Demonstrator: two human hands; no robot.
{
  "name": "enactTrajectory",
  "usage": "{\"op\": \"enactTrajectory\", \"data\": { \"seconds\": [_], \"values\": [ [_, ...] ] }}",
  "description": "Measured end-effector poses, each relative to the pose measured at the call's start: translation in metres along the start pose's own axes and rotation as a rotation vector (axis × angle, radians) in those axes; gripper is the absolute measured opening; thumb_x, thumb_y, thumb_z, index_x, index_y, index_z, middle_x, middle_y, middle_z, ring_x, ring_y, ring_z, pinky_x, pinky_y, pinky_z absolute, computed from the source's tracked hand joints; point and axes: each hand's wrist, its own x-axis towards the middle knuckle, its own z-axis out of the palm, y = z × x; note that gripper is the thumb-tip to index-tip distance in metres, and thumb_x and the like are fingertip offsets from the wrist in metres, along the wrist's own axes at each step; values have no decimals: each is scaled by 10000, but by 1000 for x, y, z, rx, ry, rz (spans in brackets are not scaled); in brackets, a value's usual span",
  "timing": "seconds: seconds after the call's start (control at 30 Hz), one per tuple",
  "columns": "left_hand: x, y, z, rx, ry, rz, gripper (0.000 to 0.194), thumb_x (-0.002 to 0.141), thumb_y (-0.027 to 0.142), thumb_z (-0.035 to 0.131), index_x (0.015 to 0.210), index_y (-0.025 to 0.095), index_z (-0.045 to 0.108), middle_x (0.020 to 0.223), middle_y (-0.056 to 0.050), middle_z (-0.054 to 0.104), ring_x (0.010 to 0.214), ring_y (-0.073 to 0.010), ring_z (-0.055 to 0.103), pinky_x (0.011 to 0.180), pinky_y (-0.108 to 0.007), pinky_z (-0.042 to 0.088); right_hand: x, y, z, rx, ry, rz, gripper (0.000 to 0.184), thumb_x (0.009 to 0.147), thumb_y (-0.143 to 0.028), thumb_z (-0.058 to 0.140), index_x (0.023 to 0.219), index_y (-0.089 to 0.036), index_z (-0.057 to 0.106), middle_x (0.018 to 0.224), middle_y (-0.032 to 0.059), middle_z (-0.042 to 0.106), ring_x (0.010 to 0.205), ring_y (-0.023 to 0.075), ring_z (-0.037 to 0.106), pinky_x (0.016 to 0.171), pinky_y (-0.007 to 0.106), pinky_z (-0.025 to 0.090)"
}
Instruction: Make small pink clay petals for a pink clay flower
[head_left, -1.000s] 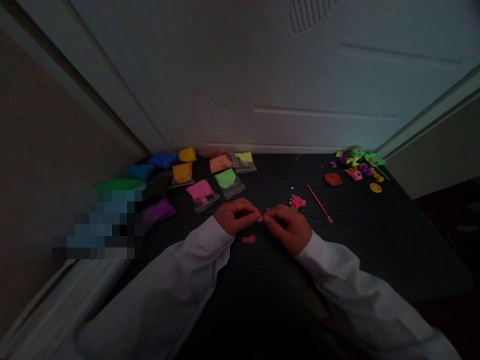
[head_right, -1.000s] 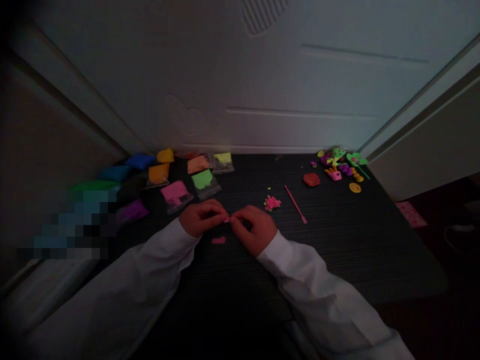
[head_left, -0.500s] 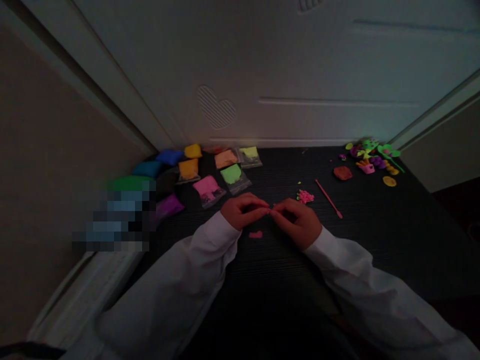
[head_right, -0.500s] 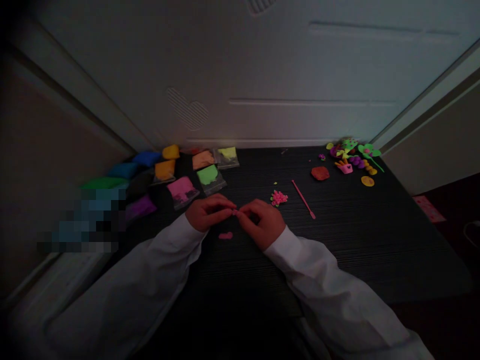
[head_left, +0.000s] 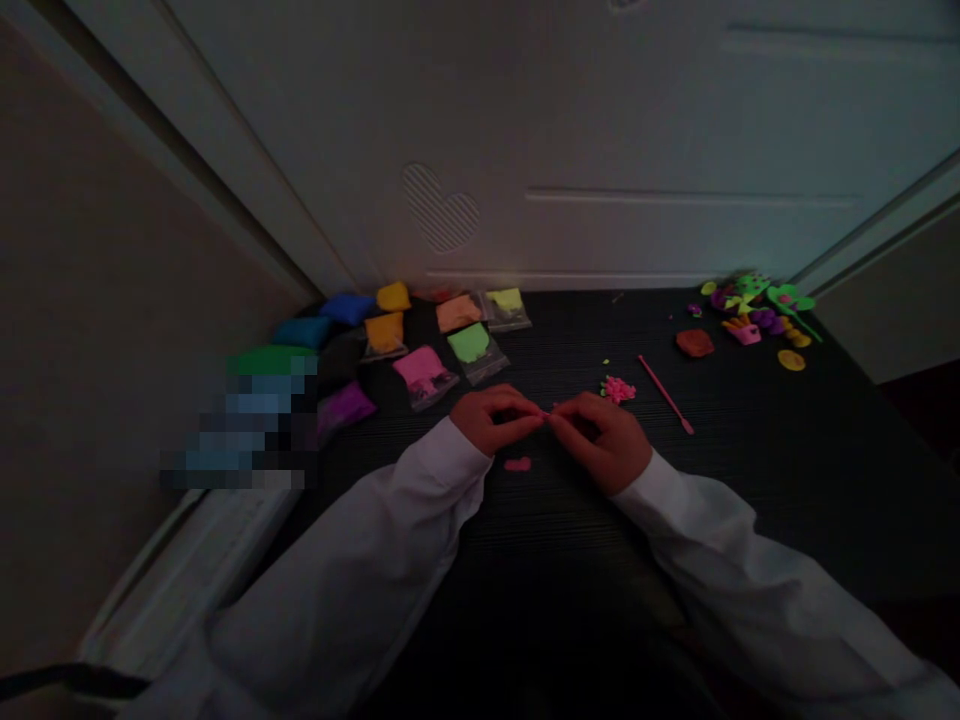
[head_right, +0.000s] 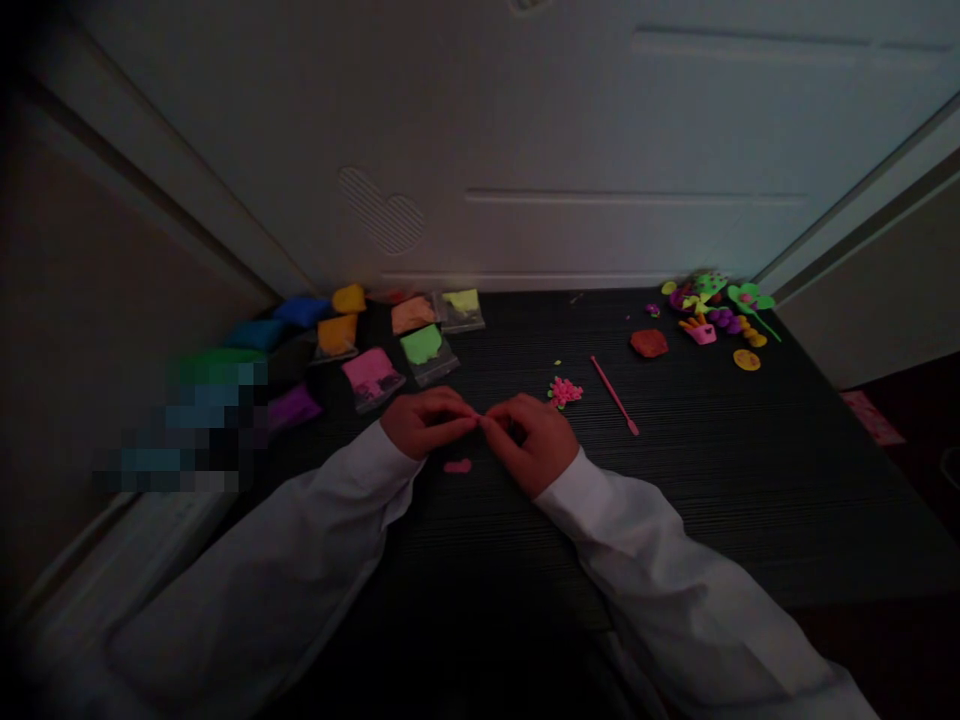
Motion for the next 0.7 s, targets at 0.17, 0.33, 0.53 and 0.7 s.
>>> {"op": "enactTrajectory", "data": {
  "seconds": [0.17,0.33,0.53,0.7],
  "values": [
    [-1,2,2,53,3,4,167,659,267,532,744,135,590,702,-22,527,578,-75,479,512,-199,387,-2,-1,-2,-98,23,-22,198,715,-305,453,843,-173,526,651,7,506,608,109,443,574,250,336],
    [-2,7,5,138,-10,43,145,647,236,532,712,120,589,690,-29,519,581,-76,461,517,-198,376,-1,0,-1,-151,8,-81,168,705,-306,468,785,-183,550,711,16,537,695,127,464,643,274,334],
    [-3,9,5,107,2,37,153,656,248,524,706,113,576,679,-26,507,563,-72,451,503,-200,368,0,2,-1,-71,-14,-55,134,710,-275,467,730,-179,559,679,13,524,650,111,459,594,253,342],
    [-3,10,4,50,3,17,210,658,285,529,801,136,566,688,-13,499,592,-76,457,528,-207,372,2,1,-1,77,7,59,181,712,-321,466,723,-165,557,642,8,495,565,89,426,511,225,335]
  ]
}}
